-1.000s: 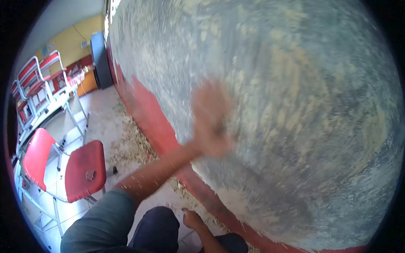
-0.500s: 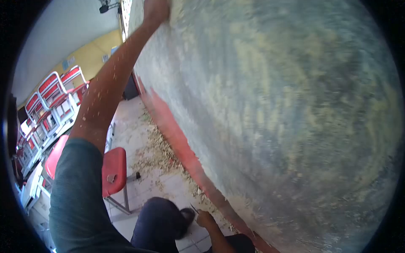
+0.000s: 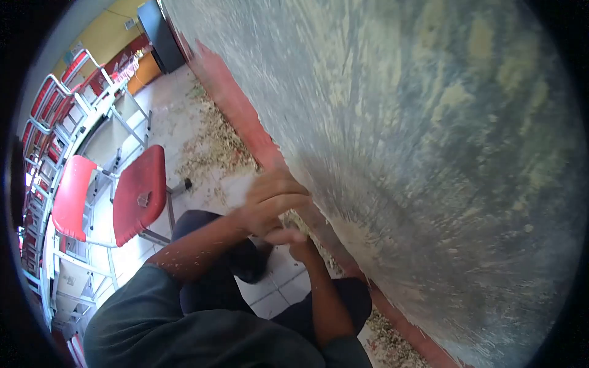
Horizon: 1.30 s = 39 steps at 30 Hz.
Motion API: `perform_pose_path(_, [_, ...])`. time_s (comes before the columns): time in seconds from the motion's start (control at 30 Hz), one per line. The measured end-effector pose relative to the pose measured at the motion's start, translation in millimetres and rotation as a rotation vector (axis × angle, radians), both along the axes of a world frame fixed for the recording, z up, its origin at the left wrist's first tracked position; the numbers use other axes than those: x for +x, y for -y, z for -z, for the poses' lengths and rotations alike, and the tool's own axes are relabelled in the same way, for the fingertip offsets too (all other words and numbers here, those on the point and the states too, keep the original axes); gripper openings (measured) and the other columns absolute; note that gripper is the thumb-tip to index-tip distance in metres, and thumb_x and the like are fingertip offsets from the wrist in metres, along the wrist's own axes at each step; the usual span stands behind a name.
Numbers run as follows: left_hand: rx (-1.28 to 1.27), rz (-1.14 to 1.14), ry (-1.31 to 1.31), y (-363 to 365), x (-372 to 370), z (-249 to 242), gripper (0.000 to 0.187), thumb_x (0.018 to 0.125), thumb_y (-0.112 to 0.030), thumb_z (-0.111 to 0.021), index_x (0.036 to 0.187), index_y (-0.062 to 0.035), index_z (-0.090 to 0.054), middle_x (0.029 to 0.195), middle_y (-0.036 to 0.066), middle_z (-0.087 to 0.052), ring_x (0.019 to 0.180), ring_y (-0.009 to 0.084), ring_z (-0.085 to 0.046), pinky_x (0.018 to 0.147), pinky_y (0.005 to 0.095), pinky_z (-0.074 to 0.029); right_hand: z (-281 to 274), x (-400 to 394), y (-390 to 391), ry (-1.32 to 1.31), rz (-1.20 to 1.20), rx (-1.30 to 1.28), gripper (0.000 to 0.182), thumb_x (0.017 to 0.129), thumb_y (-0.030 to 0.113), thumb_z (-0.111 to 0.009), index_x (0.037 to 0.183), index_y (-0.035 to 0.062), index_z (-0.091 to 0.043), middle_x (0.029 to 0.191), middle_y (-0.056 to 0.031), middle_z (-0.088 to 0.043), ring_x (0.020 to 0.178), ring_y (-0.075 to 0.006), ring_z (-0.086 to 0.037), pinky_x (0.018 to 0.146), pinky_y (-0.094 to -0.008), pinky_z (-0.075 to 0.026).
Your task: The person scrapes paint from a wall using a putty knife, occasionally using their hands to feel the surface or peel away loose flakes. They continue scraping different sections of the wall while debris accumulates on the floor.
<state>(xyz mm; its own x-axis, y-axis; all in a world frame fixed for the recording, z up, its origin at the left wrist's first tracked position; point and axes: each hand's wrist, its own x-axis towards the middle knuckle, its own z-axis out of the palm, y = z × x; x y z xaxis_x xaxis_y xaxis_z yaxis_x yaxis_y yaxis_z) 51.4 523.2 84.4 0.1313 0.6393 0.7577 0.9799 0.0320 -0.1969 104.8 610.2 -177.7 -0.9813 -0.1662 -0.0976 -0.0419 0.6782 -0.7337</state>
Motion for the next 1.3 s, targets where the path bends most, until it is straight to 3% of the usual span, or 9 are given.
perform_pose_path(0.13, [-0.391, -0.090, 0.702, -2.0, 22.2, 79.2, 0.022, 0.085, -0.019, -0.057, 0.100, -0.0040, -0.063, 0.092, 0.015, -0.063, 0.076, 0.0280, -0.064, 0.075, 0.0346, -0.050, -12.1, -7.4, -5.7, -0.018, 0.052, -0.083, 0.048, 0.083, 0.009, -0.044, 0.129, -0.0008, -0.040, 0.098, -0.0245, -0.062, 0.090, -0.0378, -0.062, 0.084, -0.0432, -0.048])
perform_pose_path(0.2, [-0.183, -0.123, 1.048, -13.0, 38.4, 81.3, 0.015, 0.083, -0.016, -0.060, 0.085, -0.0023, -0.065, 0.073, 0.014, -0.064, 0.069, 0.0282, -0.064, 0.061, 0.0345, -0.051, -19.3, -7.9, -5.2, 0.014, 0.050, -0.139, 0.049, 0.083, 0.009, -0.043, 0.131, -0.0003, -0.038, 0.096, -0.0238, -0.063, 0.088, -0.0372, -0.063, 0.082, -0.0433, -0.048])
perform_pose_path(0.5, [0.236, -0.066, 1.711, 26.5, 18.0, 61.0, 0.021, 0.090, -0.020, -0.055, 0.088, -0.0025, -0.065, 0.079, 0.005, -0.064, 0.073, 0.0139, -0.062, 0.066, 0.0275, -0.049, -23.5, -22.0, 44.5, -0.260, 0.040, -0.500, 0.052, 0.087, 0.010, -0.041, 0.137, 0.0018, -0.030, 0.091, -0.0205, -0.063, 0.078, -0.0343, -0.065, 0.075, -0.0439, -0.050])
perform_pose_path(0.6, [0.296, -0.170, 1.966, 41.1, -5.3, 31.2, 0.023, 0.092, -0.020, -0.049, 0.092, -0.0017, -0.062, 0.083, 0.005, -0.063, 0.076, 0.0165, -0.060, 0.073, 0.0271, -0.048, -44.0, -22.0, 51.6, 0.215, 0.084, -0.519, 0.053, 0.088, 0.010, -0.039, 0.139, 0.0019, -0.026, 0.089, -0.0195, -0.063, 0.070, -0.0326, -0.065, 0.069, -0.0436, -0.051])
perform_pose_path(0.7, [0.666, -0.088, 2.249, 50.4, -29.1, 35.9, 0.021, 0.091, -0.023, -0.050, 0.100, -0.0046, -0.058, 0.089, 0.004, -0.059, 0.082, 0.0141, -0.057, 0.077, 0.0274, -0.045, -12.9, -28.5, 57.6, 0.091, 0.165, -0.592, 0.056, 0.087, 0.008, -0.039, 0.141, 0.0031, -0.022, 0.086, -0.0186, -0.063, 0.055, -0.0296, -0.063, 0.059, -0.0426, -0.051])
perform_pose_path(0.8, [0.937, -0.312, 2.318, 53.8, -39.7, 60.0, 0.025, 0.091, -0.024, -0.050, 0.108, -0.0066, -0.053, 0.094, 0.003, -0.056, 0.087, 0.0137, -0.053, 0.080, 0.0298, -0.043, -40.7, -28.5, 58.6, 0.123, 0.220, -0.562, 0.059, 0.087, 0.006, -0.038, 0.142, 0.0025, -0.018, 0.089, -0.0215, -0.062, 0.068, -0.0335, -0.065, 0.067, -0.0433, -0.051])
perform_pose_path(1.0, [0.974, -0.696, 2.086, 50.7, -34.9, 59.5, 0.027, 0.092, -0.028, -0.049, 0.109, -0.0072, -0.053, 0.097, 0.004, -0.055, 0.086, 0.0153, -0.051, 0.079, 0.0307, -0.042, -101.2, -21.5, 58.9, -0.607, 0.198, -0.314, 0.054, 0.087, 0.006, -0.039, 0.138, -0.0060, -0.021, 0.106, -0.0283, -0.057, 0.097, -0.0404, -0.059, 0.084, -0.0435, -0.046])
perform_pose_path(1.2, [0.574, 0.356, 2.385, 48.6, -24.9, 53.5, 0.028, 0.097, -0.034, -0.045, 0.096, -0.0083, -0.056, 0.088, 0.001, -0.055, 0.079, 0.0110, -0.050, 0.070, 0.0272, -0.043, -211.2, 2.4, 32.2, -0.318, 0.444, -0.181, 0.049, 0.090, 0.009, -0.040, 0.134, -0.0088, -0.026, 0.116, -0.0317, -0.051, 0.103, -0.0431, -0.056, 0.089, -0.0443, -0.043])
perform_pose_path(1.3, [0.628, 0.496, 2.410, 42.2, -19.0, 33.7, 0.026, 0.099, -0.032, -0.042, 0.093, -0.0099, -0.055, 0.083, 0.000, -0.053, 0.070, 0.0100, -0.049, 0.063, 0.0267, -0.041, -246.2, -4.8, 20.3, -0.363, 0.342, -0.094, 0.048, 0.090, 0.010, -0.040, 0.132, -0.0094, -0.027, 0.112, -0.0310, -0.053, 0.101, -0.0439, -0.057, 0.086, -0.0442, -0.045])
